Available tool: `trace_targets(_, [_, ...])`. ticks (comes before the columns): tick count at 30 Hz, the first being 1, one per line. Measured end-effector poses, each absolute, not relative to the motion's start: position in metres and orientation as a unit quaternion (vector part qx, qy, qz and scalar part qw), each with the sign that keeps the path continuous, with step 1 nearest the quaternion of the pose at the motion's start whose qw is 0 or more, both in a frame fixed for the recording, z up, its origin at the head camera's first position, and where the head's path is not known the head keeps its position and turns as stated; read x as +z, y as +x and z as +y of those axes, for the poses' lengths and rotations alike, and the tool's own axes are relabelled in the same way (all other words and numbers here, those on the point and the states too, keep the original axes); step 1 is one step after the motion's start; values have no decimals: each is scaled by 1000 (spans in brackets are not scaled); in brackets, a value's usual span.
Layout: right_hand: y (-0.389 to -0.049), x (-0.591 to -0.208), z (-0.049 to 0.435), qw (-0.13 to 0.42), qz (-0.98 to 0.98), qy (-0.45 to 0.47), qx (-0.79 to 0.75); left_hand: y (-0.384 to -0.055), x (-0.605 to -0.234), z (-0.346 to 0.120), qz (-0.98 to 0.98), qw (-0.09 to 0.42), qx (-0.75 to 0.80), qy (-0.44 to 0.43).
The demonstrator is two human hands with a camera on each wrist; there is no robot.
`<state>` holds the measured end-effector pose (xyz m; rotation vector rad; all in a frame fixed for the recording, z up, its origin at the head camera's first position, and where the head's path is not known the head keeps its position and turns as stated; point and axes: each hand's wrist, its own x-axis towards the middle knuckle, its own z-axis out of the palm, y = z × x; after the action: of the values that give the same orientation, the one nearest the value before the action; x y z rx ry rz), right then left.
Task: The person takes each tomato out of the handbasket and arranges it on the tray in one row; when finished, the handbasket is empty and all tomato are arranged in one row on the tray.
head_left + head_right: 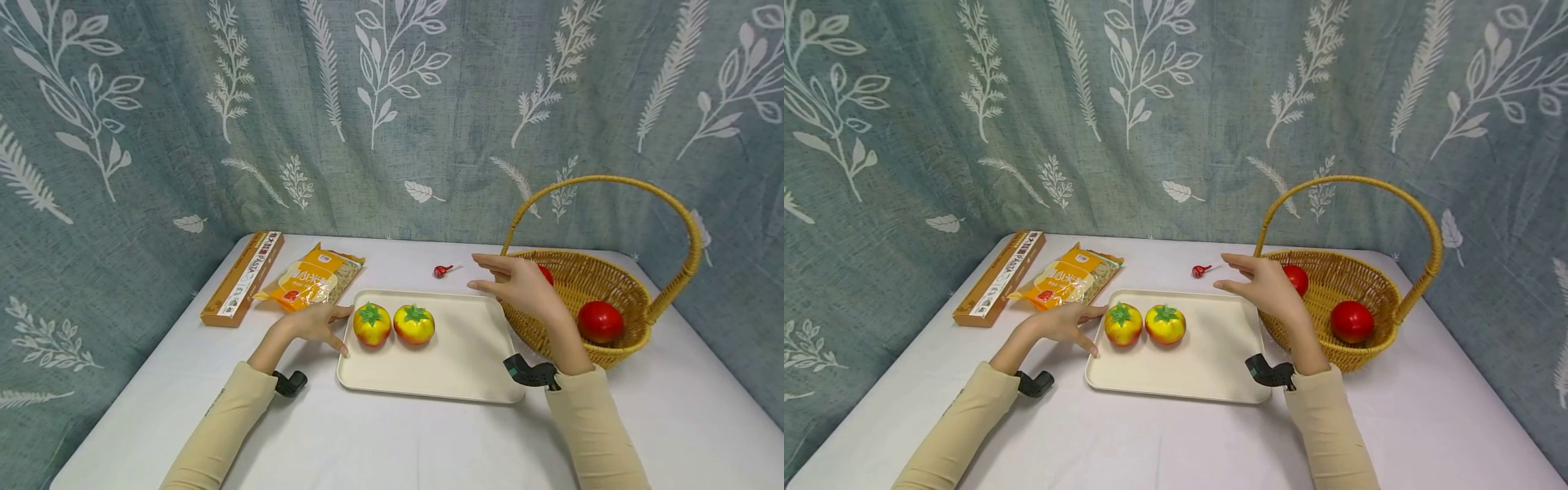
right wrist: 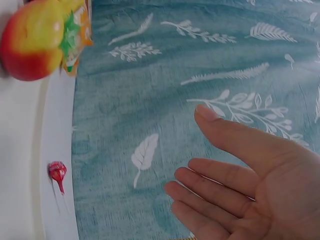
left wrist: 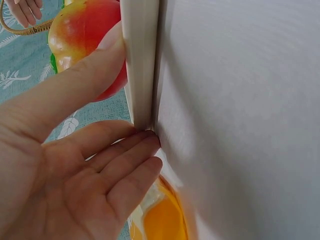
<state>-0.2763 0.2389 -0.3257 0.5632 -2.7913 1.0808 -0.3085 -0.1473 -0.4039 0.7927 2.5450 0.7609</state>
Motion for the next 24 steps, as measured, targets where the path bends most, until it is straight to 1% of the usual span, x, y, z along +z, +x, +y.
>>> trace_targets(7, [-273, -318, 254, 45, -917, 157, 365, -310, -404, -149, 904, 184, 269, 277])
trace_targets(16, [-269, -315, 284, 62, -919, 140, 363, -309, -406, -144, 902, 182, 270, 283])
trace_targets(19, [-270, -312, 293, 56, -929, 138, 338, -307, -406, -143, 905, 180, 267, 279])
trace_targets(24, [-277, -302, 312, 29, -942, 137, 306, -305, -402, -145, 904, 178, 272, 276])
